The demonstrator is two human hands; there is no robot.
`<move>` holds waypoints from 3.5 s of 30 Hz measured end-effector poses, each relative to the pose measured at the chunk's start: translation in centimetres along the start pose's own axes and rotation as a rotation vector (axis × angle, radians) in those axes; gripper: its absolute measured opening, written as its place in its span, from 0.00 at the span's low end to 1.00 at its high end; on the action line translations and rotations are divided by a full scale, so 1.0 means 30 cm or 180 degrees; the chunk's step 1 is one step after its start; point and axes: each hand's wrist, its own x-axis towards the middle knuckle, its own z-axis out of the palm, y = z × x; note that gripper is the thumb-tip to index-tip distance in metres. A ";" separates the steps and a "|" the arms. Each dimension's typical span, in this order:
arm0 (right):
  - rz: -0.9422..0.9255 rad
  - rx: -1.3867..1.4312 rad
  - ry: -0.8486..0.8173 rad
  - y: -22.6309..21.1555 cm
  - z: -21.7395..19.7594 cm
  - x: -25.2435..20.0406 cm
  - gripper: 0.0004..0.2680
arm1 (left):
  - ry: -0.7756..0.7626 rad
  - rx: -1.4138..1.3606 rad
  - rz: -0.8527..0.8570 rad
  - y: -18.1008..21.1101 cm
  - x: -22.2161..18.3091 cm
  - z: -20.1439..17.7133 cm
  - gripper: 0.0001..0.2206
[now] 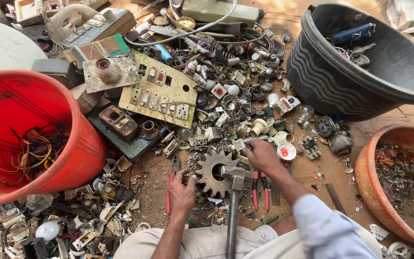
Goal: The person sits on the ground surrounded by scrap metal and uses a hammer to repeatedly strike a metal gear held in their left hand. They adjust the gear's position occasionally while continuing to hammer it.
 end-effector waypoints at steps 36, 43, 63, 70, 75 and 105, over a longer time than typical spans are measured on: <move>0.0676 0.5582 -0.0649 -0.305 -0.050 -0.238 0.09 | -0.0037 -0.0785 0.0918 0.095 -0.216 0.057 0.14; 0.0011 0.5497 -0.0384 -0.217 0.033 -0.338 0.09 | -0.0330 -0.2113 0.0755 0.188 -0.240 0.228 0.11; 0.0839 0.5345 0.1464 0.045 -0.307 -0.480 0.08 | -0.0486 0.0462 0.1760 0.593 -0.005 0.425 0.21; 0.0292 0.4530 -0.0212 -0.087 -0.108 -0.424 0.11 | -0.1696 -0.0556 0.0274 0.400 -0.151 0.156 0.18; -0.0849 0.3861 -0.0491 -0.184 0.046 -0.408 0.12 | -0.1524 -0.0774 0.0601 0.168 -0.194 0.013 0.21; 0.0752 0.3044 -0.0195 -0.289 0.077 -0.553 0.09 | 0.0169 0.0997 0.0592 -0.010 -0.073 0.110 0.11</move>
